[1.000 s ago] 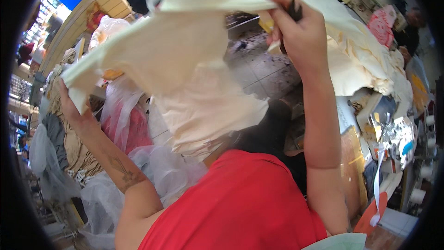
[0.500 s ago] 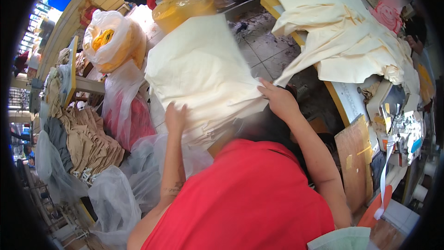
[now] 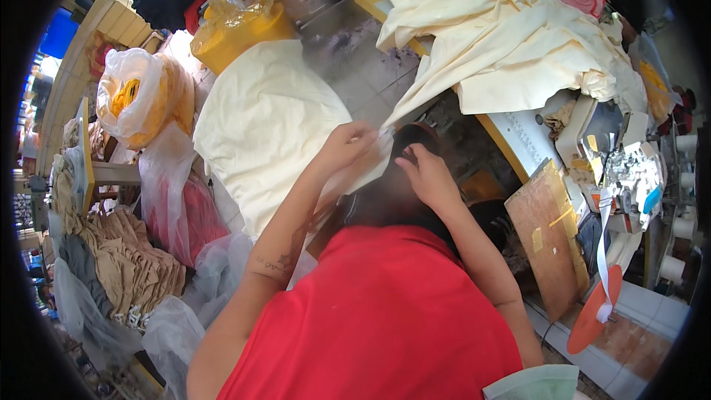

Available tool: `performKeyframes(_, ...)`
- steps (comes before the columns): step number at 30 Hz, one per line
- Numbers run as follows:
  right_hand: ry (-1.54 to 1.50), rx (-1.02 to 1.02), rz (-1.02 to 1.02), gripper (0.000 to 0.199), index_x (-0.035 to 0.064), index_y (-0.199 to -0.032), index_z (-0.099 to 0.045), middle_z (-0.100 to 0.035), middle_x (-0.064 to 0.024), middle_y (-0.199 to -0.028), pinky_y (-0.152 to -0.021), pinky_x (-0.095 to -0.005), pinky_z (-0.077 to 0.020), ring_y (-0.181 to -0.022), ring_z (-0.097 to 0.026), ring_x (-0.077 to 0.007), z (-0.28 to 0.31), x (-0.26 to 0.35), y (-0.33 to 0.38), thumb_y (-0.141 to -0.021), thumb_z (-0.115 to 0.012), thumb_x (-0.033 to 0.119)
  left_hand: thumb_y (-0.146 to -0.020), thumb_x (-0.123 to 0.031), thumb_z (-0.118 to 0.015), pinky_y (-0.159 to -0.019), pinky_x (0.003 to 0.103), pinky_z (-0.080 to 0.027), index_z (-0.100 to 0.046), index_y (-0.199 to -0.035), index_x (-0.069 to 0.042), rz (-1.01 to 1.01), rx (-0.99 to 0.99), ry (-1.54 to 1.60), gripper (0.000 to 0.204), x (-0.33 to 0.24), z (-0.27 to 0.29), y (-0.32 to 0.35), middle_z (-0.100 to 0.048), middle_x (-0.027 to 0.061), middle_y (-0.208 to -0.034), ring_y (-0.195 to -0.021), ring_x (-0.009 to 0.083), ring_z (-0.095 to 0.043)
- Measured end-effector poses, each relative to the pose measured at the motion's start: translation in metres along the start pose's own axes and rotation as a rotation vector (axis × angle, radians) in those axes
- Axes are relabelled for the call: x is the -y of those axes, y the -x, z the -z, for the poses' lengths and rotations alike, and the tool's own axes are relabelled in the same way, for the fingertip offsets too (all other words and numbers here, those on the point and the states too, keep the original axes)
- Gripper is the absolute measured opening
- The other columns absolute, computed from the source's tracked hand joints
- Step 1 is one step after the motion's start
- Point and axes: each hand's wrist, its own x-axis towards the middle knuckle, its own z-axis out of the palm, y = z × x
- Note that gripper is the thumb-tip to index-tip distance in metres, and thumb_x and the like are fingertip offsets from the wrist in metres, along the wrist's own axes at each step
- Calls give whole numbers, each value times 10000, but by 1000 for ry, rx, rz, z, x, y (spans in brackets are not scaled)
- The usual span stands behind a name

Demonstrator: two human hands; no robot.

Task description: The person separates and organizes pieces of cream-colored fabric by hand, picking them up from a pile and stacking them on a table.

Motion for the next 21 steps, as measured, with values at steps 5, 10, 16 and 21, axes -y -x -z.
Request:
performKeyframes(5,22,-96,189,284,-45,-1082,-601,-668,-245,-1028,-819,-503,-508,-961,-634,-457,-17,2,-5,-941,-645,197,-980,-224,-666,-769,243,-474,-649,-1015,-14,-71,-82,286,214,-8,-13,29,-684,36,-928,-856,97,-602)
performKeyframes(10,156,-123,218,158,0,-928,-593,-622,-182,-898,-736,-479,-506,-873,-624,-397,-13,14,-2,-927,-642,150,-910,-133,-729,-792,255,-486,-670,-934,-2,-166,-247,151,146,-11,-19,38,-706,52,-924,-872,100,-624)
performKeyframes(16,410,-287,447,113,56,-866,-575,-568,-120,-812,-674,-430,-513,-767,-618,-316,-26,22,-11,-928,-626,137,-846,-79,-761,-762,250,-496,-721,-871,13,-208,-402,-41,103,-31,-29,50,-726,54,-859,-822,90,-639)
performKeyframes(21,466,-246,480,119,63,-875,-555,-564,-102,-806,-642,-409,-514,-758,-615,-294,-36,16,-22,-941,-604,148,-837,-70,-762,-727,255,-502,-738,-859,16,-179,-397,-102,93,-38,-23,52,-734,65,-825,-781,91,-641)
